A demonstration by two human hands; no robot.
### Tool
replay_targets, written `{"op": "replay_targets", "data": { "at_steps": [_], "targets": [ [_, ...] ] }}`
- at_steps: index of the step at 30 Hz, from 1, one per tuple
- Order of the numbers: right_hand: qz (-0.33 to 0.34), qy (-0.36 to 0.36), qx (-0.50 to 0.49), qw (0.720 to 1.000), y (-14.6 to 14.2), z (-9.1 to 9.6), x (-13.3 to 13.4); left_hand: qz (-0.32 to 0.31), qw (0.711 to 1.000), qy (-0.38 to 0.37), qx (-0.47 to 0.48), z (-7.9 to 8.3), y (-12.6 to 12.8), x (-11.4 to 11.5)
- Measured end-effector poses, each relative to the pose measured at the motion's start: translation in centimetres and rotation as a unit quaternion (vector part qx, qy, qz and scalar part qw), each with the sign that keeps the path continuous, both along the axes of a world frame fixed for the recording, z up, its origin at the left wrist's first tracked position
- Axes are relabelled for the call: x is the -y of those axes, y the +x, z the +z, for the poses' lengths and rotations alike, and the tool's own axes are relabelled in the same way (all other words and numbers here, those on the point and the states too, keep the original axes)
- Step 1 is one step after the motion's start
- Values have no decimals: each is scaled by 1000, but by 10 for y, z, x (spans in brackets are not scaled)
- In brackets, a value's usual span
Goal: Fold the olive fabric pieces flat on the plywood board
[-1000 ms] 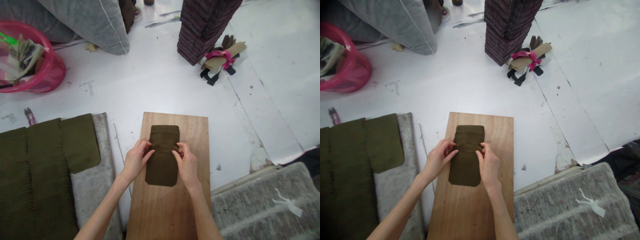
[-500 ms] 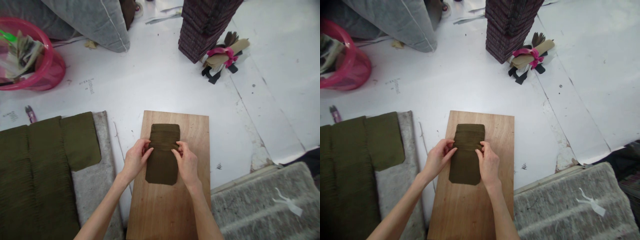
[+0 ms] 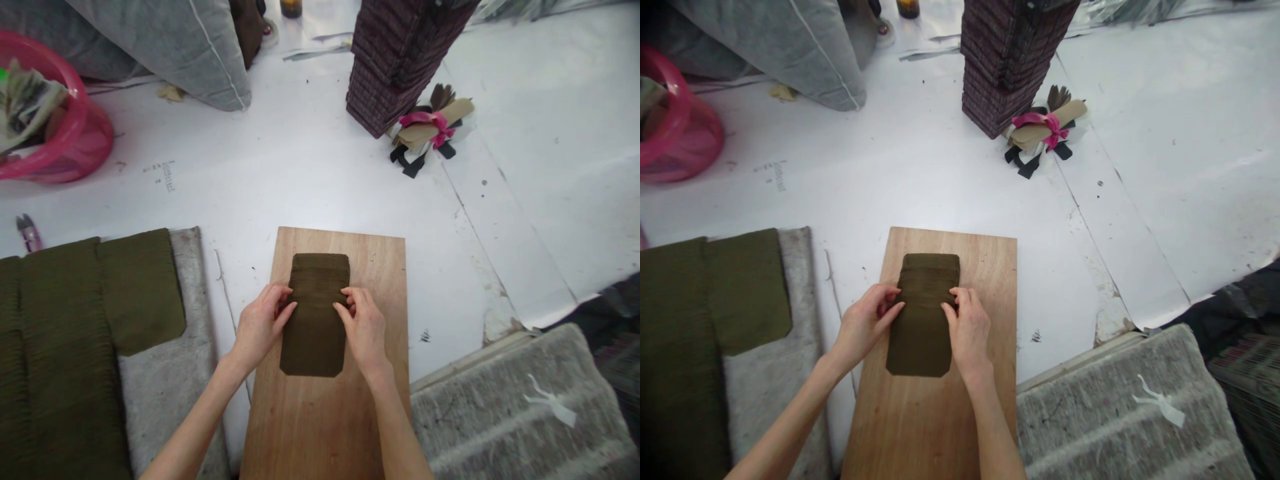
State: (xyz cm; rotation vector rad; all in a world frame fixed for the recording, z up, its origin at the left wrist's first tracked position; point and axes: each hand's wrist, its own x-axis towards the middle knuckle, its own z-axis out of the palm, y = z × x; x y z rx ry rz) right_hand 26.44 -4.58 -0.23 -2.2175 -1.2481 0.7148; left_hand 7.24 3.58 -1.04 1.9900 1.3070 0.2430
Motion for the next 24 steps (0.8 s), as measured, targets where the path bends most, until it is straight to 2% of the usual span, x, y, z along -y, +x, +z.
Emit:
{"op": "replay_targets", "data": {
  "at_steps": [9,14,17,19,24],
  "targets": [
    [22,-38,14,999,10,-2,-10,-13,1000,12,-7,3,2,-1],
    [57,-37,25,997,11,5,-12,-38,996,56,-55,8,6,-3],
    [70,-3,36,997,5,11,-6,-86,988,99,-78,11,9,-7],
    [64,15,2,998,1,13,0,-135,980,119,-79,13,12,-11],
    [-46,20,-162,986,-6,8,10,-235,962,115,-78,20,18,-26]
  ]
}}
